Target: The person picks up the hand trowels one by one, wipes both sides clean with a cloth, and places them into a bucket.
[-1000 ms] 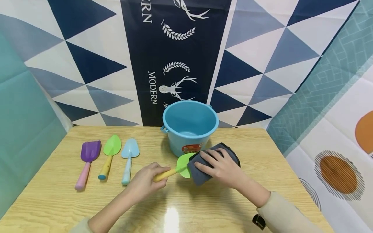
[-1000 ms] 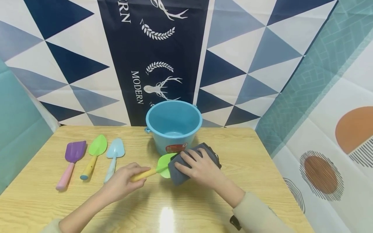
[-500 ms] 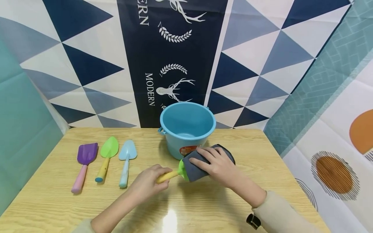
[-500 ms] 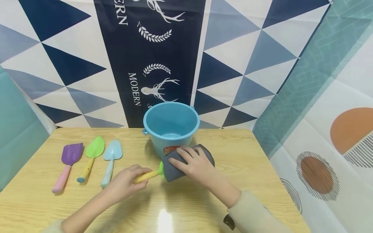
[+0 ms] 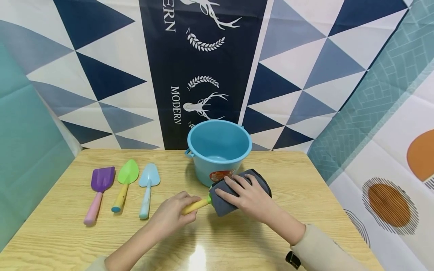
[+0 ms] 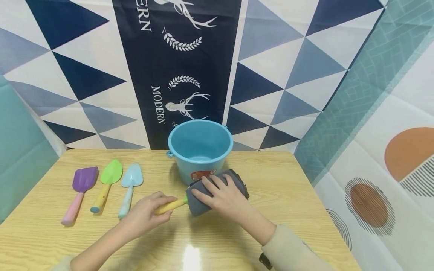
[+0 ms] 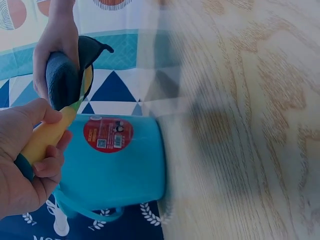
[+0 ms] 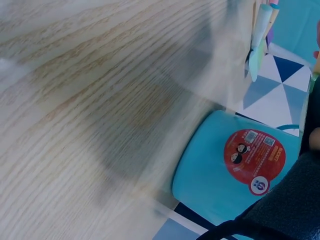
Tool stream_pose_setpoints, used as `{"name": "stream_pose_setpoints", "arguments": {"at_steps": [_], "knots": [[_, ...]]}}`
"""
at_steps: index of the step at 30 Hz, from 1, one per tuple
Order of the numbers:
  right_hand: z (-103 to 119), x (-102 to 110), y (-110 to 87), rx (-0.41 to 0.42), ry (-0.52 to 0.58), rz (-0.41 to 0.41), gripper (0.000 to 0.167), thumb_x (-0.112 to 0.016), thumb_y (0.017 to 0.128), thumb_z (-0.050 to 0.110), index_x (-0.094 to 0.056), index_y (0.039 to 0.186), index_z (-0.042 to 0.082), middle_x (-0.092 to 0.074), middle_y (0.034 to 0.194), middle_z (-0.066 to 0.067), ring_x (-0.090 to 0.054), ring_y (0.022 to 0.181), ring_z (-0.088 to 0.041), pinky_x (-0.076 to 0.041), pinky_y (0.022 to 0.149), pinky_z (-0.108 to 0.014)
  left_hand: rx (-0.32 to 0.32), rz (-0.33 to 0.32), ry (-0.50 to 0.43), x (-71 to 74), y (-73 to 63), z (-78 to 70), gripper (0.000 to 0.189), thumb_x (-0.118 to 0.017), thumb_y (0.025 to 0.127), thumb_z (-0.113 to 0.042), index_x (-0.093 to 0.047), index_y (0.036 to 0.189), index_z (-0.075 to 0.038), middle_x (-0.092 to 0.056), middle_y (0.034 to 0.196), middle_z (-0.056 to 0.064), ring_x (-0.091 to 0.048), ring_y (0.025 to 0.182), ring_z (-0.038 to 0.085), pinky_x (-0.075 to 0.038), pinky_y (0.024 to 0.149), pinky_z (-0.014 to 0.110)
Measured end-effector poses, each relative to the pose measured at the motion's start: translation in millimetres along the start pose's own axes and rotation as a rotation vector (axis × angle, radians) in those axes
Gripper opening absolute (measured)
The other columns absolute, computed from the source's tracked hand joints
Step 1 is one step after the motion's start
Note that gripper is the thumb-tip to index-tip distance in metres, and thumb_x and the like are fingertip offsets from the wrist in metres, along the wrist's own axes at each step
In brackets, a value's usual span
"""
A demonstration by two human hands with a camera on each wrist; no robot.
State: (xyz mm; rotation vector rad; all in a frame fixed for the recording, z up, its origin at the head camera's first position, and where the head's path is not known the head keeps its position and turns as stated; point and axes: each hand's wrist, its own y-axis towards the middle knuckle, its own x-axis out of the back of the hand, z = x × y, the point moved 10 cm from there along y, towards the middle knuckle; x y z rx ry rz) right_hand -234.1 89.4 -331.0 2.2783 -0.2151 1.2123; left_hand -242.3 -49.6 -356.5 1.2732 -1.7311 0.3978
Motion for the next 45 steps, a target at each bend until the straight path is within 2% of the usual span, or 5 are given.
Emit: {"name": "stream_pose_setpoints", "arguments": {"at_steps": [18,23,26,34,45], "knots": [[-35.5,4.9,-21.4,-0.071,0.047,-0.118,0.050,-0.065,0.078,0.010,-0.058,0.126,0.023,-0.060,0.122,-0.012,-0.059,0.103,-0.030,-0.050,0.073,-0.048,0.048,-0.038,-0.048,9.1,-6.0,10.6,0.032,-0.068,0.077,-0.012,-0.070,0.109,-0.011,-0.059,0.081,-0.007,-0.041,0.060,0.000,-0.038,0.052,0.015],[-26.2,15.3,-18.2,-0.030,0.054,-0.210,0.033,-0.042,0.099,0.014,-0.058,0.126,0.023,-0.060,0.123,-0.011,-0.059,0.104,-0.028,-0.050,0.074,-0.046,0.060,-0.039,-0.038,9.1,-3.4,10.9,0.032,-0.068,0.078,-0.013,-0.070,0.109,-0.009,-0.059,0.081,-0.006,-0.041,0.060,0.001,-0.037,0.052,0.016],[-12.5,22.9,-14.6,0.018,0.057,-0.254,0.039,-0.027,0.104,0.020,-0.059,0.124,0.023,-0.062,0.122,-0.010,-0.061,0.103,-0.026,-0.050,0.074,-0.043,0.072,-0.039,-0.025,8.6,-1.6,11.3,0.032,-0.067,0.077,-0.013,-0.070,0.110,-0.010,-0.059,0.081,-0.006,-0.041,0.060,0.001,-0.036,0.052,0.016],[16.9,21.6,-11.0,0.127,-0.016,-0.201,0.041,-0.022,0.105,0.018,-0.057,0.124,0.026,-0.062,0.120,-0.007,-0.062,0.099,-0.024,-0.051,0.073,-0.041,0.087,-0.027,-0.043,8.3,0.7,7.0,0.032,-0.067,0.080,-0.014,-0.069,0.111,-0.012,-0.057,0.081,-0.008,-0.041,0.060,0.002,-0.037,0.052,0.017],[7.0,10.0,-19.3,0.109,-0.021,-0.146,0.045,-0.017,0.105,0.020,-0.056,0.127,0.025,-0.060,0.123,-0.007,-0.060,0.103,-0.026,-0.050,0.075,-0.042,0.050,-0.066,-0.003,12.2,-2.5,1.0,0.031,-0.068,0.079,-0.013,-0.069,0.110,-0.010,-0.058,0.082,-0.007,-0.040,0.060,0.001,-0.036,0.052,0.016]]}}
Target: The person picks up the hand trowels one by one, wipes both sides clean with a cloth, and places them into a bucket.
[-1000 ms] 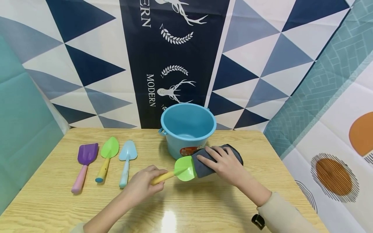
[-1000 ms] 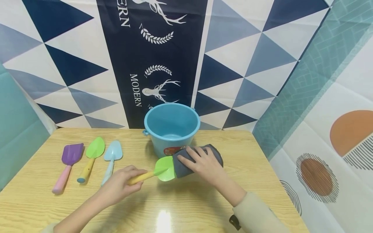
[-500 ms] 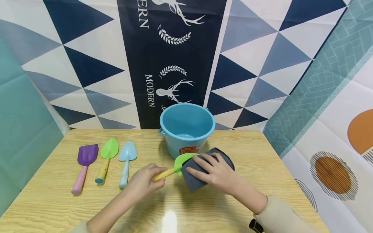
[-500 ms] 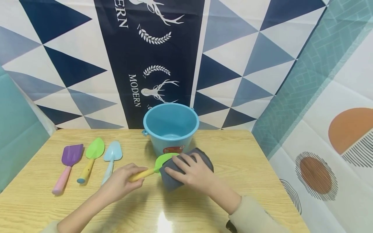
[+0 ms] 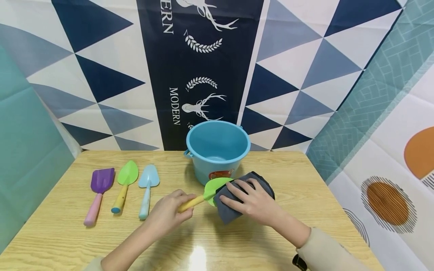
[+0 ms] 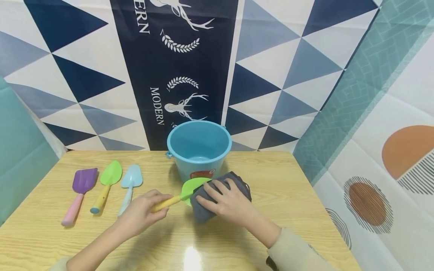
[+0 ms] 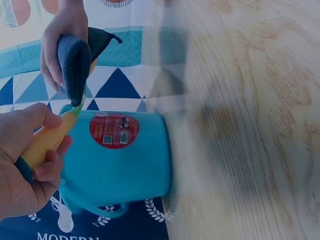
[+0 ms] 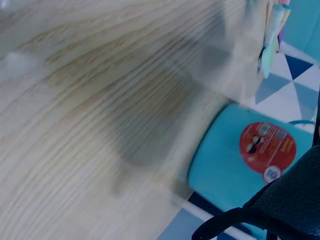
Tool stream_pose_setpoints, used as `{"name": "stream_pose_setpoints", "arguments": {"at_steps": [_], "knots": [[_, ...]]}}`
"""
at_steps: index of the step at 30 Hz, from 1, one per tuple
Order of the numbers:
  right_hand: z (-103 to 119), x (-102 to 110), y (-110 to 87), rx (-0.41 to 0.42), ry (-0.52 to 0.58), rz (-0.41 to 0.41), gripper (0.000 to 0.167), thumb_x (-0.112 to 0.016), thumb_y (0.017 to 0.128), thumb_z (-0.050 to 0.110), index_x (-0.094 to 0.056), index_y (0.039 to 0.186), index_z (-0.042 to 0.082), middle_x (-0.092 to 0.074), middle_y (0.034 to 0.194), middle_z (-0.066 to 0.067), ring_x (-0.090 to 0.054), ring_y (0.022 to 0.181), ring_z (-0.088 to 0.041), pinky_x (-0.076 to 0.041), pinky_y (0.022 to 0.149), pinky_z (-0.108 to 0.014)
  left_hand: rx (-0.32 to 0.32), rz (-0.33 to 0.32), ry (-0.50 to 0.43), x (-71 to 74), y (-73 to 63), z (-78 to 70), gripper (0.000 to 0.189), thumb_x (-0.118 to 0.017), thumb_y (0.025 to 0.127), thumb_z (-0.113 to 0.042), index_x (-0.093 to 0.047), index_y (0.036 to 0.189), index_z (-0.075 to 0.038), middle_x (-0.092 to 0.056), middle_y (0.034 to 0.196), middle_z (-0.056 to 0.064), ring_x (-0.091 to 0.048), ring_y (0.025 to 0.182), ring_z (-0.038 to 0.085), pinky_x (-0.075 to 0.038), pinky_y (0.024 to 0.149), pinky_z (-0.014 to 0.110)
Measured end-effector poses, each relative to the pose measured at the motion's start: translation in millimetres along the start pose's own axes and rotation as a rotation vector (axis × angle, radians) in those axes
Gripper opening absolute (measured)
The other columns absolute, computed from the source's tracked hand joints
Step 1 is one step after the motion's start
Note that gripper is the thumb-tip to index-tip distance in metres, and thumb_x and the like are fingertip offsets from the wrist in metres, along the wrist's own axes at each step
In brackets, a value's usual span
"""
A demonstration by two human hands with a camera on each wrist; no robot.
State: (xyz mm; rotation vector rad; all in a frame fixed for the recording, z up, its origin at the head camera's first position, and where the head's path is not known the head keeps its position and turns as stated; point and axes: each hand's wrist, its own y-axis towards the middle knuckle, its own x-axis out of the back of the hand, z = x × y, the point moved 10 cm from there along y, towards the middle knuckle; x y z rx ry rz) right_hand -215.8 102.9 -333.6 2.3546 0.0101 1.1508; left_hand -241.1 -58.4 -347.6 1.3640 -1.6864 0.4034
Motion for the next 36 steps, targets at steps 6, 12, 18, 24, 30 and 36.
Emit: {"name": "stream_pose_setpoints", "arguments": {"at_steps": [6,12,18,24,30,36], "knots": [[-17.5,-0.9,-10.4,-0.063,0.019,-0.046,0.043,-0.020,0.104,0.018,-0.060,0.122,0.023,-0.062,0.120,-0.009,-0.061,0.100,-0.027,-0.050,0.072,-0.044,-0.005,-0.003,-0.010,0.5,-3.8,5.0,0.033,-0.068,0.078,-0.013,-0.070,0.110,-0.010,-0.058,0.081,-0.007,-0.039,0.060,0.000,-0.036,0.051,0.015],[-45.9,-0.7,-19.5,-0.238,0.162,-0.040,0.059,-0.077,0.069,0.004,-0.060,0.123,0.020,-0.062,0.119,-0.012,-0.060,0.101,-0.031,-0.050,0.074,-0.048,0.033,0.014,-0.094,-1.4,-7.4,12.6,0.032,-0.068,0.079,-0.011,-0.069,0.111,-0.012,-0.059,0.084,-0.006,-0.042,0.062,0.000,-0.040,0.052,0.016],[-73.4,2.2,-30.4,-0.460,0.342,-0.105,0.071,-0.080,0.058,-0.007,-0.060,0.122,0.016,-0.059,0.120,-0.016,-0.059,0.103,-0.034,-0.051,0.079,-0.050,0.032,-0.004,-0.161,0.6,-8.9,14.4,0.032,-0.067,0.081,-0.011,-0.068,0.112,-0.011,-0.062,0.088,-0.004,-0.044,0.064,0.001,-0.043,0.053,0.016],[-95.1,-1.0,-43.9,-0.706,0.538,-0.183,0.060,-0.075,0.068,-0.008,-0.060,0.122,0.012,-0.059,0.121,-0.013,-0.056,0.110,-0.032,-0.049,0.086,-0.050,0.062,-0.029,-0.210,4.2,-8.8,17.1,0.032,-0.068,0.082,-0.013,-0.068,0.114,-0.011,-0.063,0.091,-0.006,-0.047,0.066,0.002,-0.045,0.054,0.017],[-105.3,-5.0,-54.3,-0.911,0.669,-0.211,0.054,-0.072,0.074,-0.005,-0.059,0.124,0.010,-0.062,0.121,-0.010,-0.057,0.110,-0.027,-0.048,0.088,-0.044,0.030,-0.088,-0.265,7.0,-9.4,14.6,0.032,-0.069,0.082,-0.010,-0.068,0.114,-0.011,-0.065,0.095,-0.003,-0.049,0.070,0.002,-0.046,0.057,0.018],[-106.4,-14.0,-59.4,-1.065,0.855,-0.196,0.049,-0.067,0.083,0.003,-0.055,0.129,0.011,-0.061,0.122,-0.011,-0.057,0.104,-0.008,-0.047,0.085,-0.024,-0.039,-0.185,-0.322,11.2,-8.9,8.6,0.031,-0.071,0.080,-0.010,-0.069,0.111,-0.011,-0.066,0.097,-0.004,-0.053,0.074,0.002,-0.049,0.059,0.018]]}}
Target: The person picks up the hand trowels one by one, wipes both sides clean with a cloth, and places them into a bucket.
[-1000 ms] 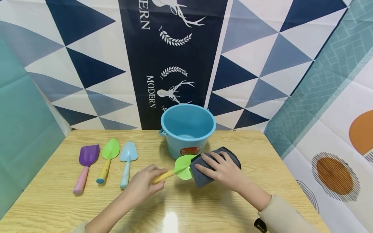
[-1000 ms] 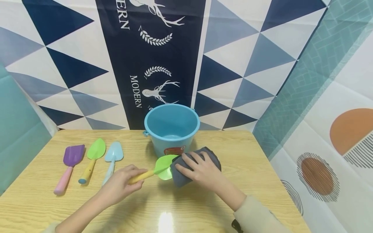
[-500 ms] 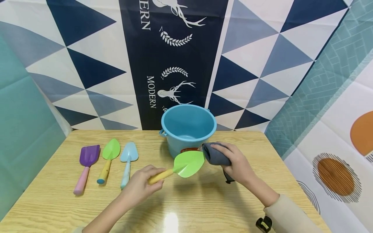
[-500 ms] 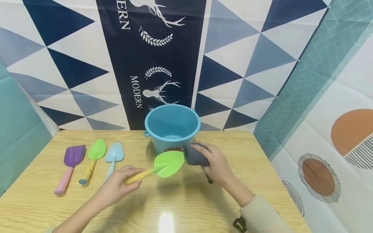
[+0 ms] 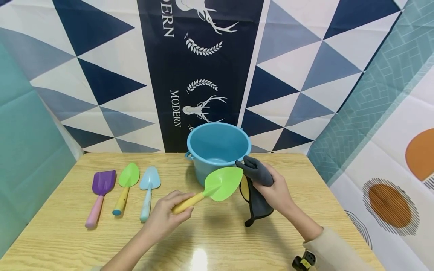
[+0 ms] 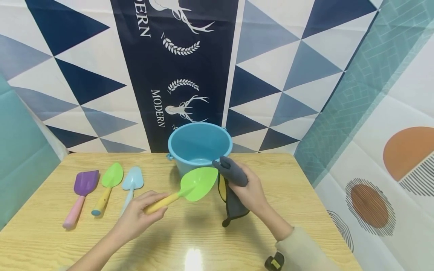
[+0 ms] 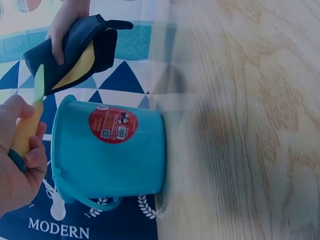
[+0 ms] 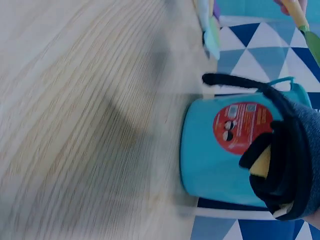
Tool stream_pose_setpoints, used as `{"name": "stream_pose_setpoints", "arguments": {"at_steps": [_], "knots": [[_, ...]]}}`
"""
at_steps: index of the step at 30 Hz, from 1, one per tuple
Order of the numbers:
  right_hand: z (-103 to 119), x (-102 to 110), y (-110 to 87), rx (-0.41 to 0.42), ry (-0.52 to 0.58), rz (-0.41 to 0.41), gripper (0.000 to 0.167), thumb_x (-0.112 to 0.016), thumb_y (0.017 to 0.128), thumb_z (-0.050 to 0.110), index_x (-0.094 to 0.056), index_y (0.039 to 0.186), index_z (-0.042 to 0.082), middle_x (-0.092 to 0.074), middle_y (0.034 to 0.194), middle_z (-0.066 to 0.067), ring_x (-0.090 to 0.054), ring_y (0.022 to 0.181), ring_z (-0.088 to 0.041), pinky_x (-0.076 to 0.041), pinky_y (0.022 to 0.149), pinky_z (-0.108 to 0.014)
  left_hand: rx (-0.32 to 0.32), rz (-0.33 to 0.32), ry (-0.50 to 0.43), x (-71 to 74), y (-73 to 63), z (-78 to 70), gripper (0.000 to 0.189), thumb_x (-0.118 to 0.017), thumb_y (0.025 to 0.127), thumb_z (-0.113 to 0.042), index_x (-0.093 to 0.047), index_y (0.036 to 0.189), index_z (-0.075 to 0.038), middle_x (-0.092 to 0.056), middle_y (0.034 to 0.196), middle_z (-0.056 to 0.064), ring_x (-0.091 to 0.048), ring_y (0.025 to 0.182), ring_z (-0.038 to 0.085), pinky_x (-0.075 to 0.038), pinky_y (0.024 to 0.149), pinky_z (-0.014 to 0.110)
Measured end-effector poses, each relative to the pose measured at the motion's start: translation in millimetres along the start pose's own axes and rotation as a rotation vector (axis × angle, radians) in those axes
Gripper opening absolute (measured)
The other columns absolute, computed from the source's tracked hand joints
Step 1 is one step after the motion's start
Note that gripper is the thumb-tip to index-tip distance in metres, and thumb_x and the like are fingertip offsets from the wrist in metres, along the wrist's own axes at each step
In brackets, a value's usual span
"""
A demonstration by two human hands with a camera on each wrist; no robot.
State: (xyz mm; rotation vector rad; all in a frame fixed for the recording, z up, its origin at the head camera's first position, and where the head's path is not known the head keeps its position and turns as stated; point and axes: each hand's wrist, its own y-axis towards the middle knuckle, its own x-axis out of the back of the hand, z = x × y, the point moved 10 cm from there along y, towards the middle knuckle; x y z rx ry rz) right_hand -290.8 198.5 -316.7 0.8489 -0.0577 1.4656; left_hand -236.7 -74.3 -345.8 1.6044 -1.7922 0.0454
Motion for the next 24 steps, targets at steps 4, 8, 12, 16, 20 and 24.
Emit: {"name": "stream_pose_setpoints", "arguments": {"at_steps": [4,8,12,16,20,24], "knots": [[-1.8,-4.6,0.0,-0.078,0.124,0.008,0.044,-0.066,0.084,0.005,-0.055,0.126,0.008,-0.060,0.118,-0.012,-0.055,0.096,0.002,-0.048,0.081,-0.020,-0.042,-0.024,-0.040,-0.5,0.7,-4.2,0.031,-0.071,0.080,-0.009,-0.069,0.111,-0.011,-0.067,0.097,-0.004,-0.053,0.074,0.002,-0.049,0.058,0.019],[-4.7,-13.7,-1.1,-0.159,0.235,0.039,0.048,-0.068,0.083,0.007,-0.052,0.128,0.007,-0.057,0.119,-0.013,-0.058,0.094,-0.001,-0.052,0.079,-0.022,-0.058,-0.036,-0.063,-0.5,1.8,-7.1,0.032,-0.071,0.080,-0.008,-0.068,0.112,-0.011,-0.067,0.096,-0.004,-0.053,0.073,0.002,-0.048,0.057,0.019],[-3.1,-24.2,-2.0,-0.189,0.306,0.082,0.052,-0.069,0.083,0.009,-0.048,0.131,0.009,-0.055,0.119,-0.011,-0.061,0.095,-0.004,-0.053,0.079,-0.026,-0.053,-0.037,-0.091,-0.9,2.5,-7.7,0.032,-0.070,0.080,-0.007,-0.068,0.113,-0.010,-0.066,0.096,-0.003,-0.053,0.072,0.003,-0.048,0.055,0.020],[3.6,-31.2,-2.0,-0.168,0.356,0.106,0.056,-0.068,0.084,0.009,-0.045,0.135,0.012,-0.056,0.119,-0.003,-0.061,0.098,-0.006,-0.054,0.080,-0.028,-0.045,-0.040,-0.108,-1.3,2.3,-7.5,0.032,-0.070,0.081,-0.008,-0.068,0.113,-0.010,-0.066,0.095,-0.002,-0.052,0.071,0.002,-0.048,0.054,0.020],[9.5,-36.3,-2.8,-0.151,0.392,0.118,0.058,-0.066,0.085,0.008,-0.043,0.138,0.014,-0.056,0.120,0.002,-0.062,0.100,-0.006,-0.055,0.080,-0.030,-0.041,-0.045,-0.113,-2.2,3.0,-7.0,0.032,-0.070,0.082,-0.010,-0.068,0.114,-0.013,-0.066,0.094,-0.003,-0.051,0.069,0.003,-0.047,0.053,0.020],[14.9,-40.5,-6.2,-0.127,0.369,0.127,0.053,-0.065,0.085,0.007,-0.045,0.135,0.010,-0.056,0.121,-0.009,-0.062,0.098,-0.003,-0.055,0.080,-0.028,-0.059,-0.053,-0.128,-3.4,5.1,-9.3,0.032,-0.069,0.083,-0.011,-0.068,0.114,-0.014,-0.065,0.093,-0.003,-0.051,0.068,0.003,-0.046,0.051,0.020]]}}
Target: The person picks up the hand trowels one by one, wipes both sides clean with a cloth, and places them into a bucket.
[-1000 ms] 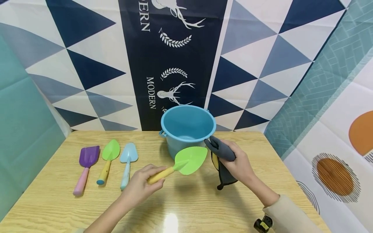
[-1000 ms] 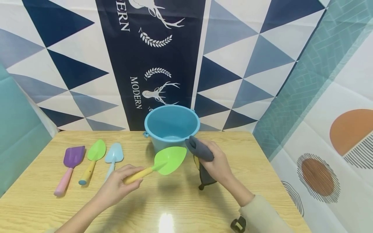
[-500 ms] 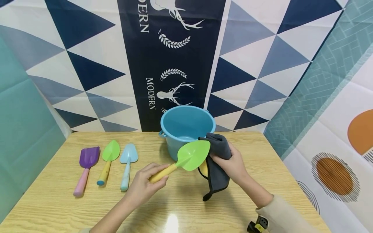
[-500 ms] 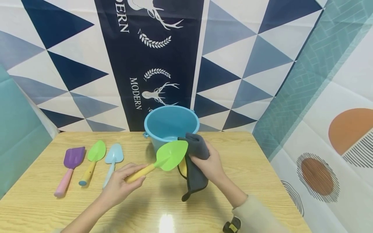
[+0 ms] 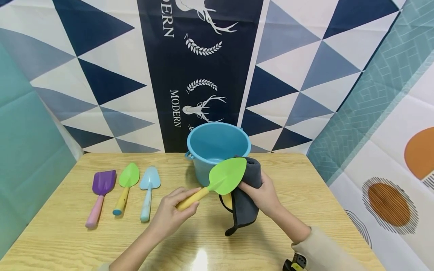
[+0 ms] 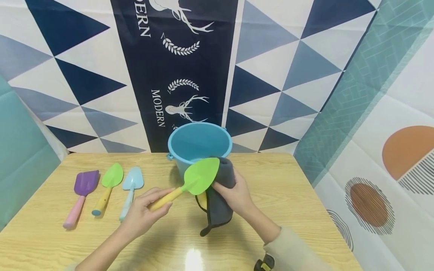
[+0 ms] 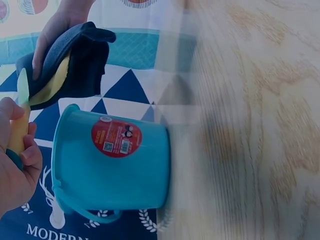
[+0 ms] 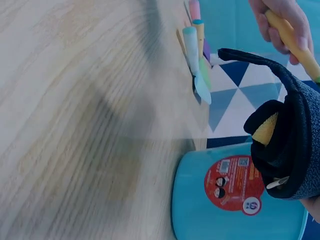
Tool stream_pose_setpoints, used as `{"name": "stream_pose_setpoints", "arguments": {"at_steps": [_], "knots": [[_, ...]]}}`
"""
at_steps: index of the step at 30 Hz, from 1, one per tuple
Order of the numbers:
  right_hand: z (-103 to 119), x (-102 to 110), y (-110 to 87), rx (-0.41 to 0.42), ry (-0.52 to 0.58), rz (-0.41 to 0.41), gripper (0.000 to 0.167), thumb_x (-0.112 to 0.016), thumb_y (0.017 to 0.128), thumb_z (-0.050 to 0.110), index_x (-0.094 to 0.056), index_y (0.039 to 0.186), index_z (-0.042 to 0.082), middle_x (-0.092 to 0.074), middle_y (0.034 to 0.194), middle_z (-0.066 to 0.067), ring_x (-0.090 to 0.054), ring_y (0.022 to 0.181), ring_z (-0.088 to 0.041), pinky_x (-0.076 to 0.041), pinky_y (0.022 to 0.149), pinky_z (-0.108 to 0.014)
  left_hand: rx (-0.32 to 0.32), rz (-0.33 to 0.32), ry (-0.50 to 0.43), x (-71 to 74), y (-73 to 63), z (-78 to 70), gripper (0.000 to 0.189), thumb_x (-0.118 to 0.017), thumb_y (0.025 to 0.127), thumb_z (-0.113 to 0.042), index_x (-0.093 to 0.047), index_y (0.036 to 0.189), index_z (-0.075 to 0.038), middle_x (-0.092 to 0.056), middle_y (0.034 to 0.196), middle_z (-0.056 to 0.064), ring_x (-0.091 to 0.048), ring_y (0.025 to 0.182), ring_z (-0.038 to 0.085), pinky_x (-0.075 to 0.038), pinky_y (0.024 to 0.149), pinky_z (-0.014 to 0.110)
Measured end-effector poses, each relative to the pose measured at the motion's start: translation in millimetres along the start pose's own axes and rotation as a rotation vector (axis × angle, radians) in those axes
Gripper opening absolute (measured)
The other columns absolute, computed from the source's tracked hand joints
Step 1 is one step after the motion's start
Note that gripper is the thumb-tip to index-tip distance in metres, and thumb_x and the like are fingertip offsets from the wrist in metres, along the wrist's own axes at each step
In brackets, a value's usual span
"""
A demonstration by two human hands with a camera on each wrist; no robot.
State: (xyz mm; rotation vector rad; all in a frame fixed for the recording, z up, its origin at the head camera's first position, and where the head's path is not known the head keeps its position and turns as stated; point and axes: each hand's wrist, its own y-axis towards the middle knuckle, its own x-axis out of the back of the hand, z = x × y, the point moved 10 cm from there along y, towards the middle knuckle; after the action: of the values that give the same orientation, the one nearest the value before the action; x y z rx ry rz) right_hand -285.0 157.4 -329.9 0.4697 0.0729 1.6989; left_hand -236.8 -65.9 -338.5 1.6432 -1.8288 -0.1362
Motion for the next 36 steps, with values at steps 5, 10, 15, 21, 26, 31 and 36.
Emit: {"name": "stream_pose_setpoints", "arguments": {"at_steps": [5,10,15,21,26,31,36], "knots": [[6.3,-7.9,-4.7,0.086,-0.064,0.048,0.049,-0.065,0.083,0.002,-0.049,0.129,0.003,-0.059,0.115,-0.020,-0.061,0.096,-0.001,-0.054,0.079,-0.027,-0.042,-0.012,-0.034,-0.9,1.6,-6.6,0.032,-0.069,0.082,-0.008,-0.068,0.114,-0.013,-0.066,0.092,-0.002,-0.051,0.067,0.003,-0.046,0.050,0.021],[9.0,-7.0,-4.2,0.105,-0.086,0.073,0.048,-0.064,0.083,0.000,-0.050,0.129,0.002,-0.060,0.114,-0.021,-0.061,0.096,-0.001,-0.055,0.079,-0.028,-0.065,-0.008,-0.061,-1.2,0.9,-10.7,0.032,-0.069,0.083,-0.007,-0.068,0.114,-0.012,-0.066,0.093,0.000,-0.052,0.068,0.003,-0.047,0.050,0.021],[9.1,6.4,1.3,0.045,-0.059,0.005,0.050,-0.064,0.084,0.003,-0.048,0.132,0.005,-0.057,0.122,-0.016,-0.059,0.099,0.001,-0.054,0.080,-0.026,-0.070,0.009,-0.077,-2.2,-1.2,-11.1,0.031,-0.068,0.083,-0.006,-0.068,0.114,-0.011,-0.066,0.096,0.001,-0.052,0.070,0.004,-0.048,0.052,0.021],[10.7,15.3,2.2,0.036,-0.020,-0.061,0.050,-0.063,0.086,0.003,-0.047,0.133,0.004,-0.056,0.119,0.005,-0.059,0.102,0.000,-0.053,0.080,-0.023,-0.071,0.037,-0.083,-5.6,-2.2,-10.8,0.031,-0.068,0.083,-0.007,-0.068,0.114,-0.011,-0.067,0.098,0.002,-0.054,0.073,0.004,-0.049,0.055,0.022],[12.3,11.8,1.1,0.062,0.017,-0.050,0.047,-0.061,0.086,0.000,-0.047,0.131,0.001,-0.057,0.114,0.013,-0.060,0.100,-0.002,-0.053,0.079,-0.023,-0.060,0.062,-0.097,-8.8,-1.6,-10.4,0.031,-0.068,0.083,-0.007,-0.068,0.114,-0.012,-0.067,0.099,0.003,-0.054,0.073,0.004,-0.049,0.055,0.022],[13.8,7.3,1.3,0.084,-0.004,-0.039,0.046,-0.061,0.085,-0.001,-0.049,0.130,0.002,-0.057,0.115,0.016,-0.058,0.103,-0.001,-0.051,0.082,-0.021,-0.071,0.074,-0.117,-10.7,-1.8,-12.6,0.031,-0.068,0.083,-0.007,-0.068,0.114,-0.010,-0.067,0.097,0.003,-0.053,0.071,0.004,-0.048,0.053,0.022],[11.8,3.6,0.3,0.093,-0.080,-0.043,0.039,-0.062,0.082,-0.004,-0.054,0.120,0.000,-0.059,0.106,0.005,-0.056,0.096,-0.001,-0.049,0.082,-0.021,-0.091,0.076,-0.131,-12.1,-1.9,-17.1,0.031,-0.068,0.083,-0.006,-0.068,0.114,-0.009,-0.067,0.096,0.004,-0.052,0.071,0.004,-0.048,0.052,0.021]]}}
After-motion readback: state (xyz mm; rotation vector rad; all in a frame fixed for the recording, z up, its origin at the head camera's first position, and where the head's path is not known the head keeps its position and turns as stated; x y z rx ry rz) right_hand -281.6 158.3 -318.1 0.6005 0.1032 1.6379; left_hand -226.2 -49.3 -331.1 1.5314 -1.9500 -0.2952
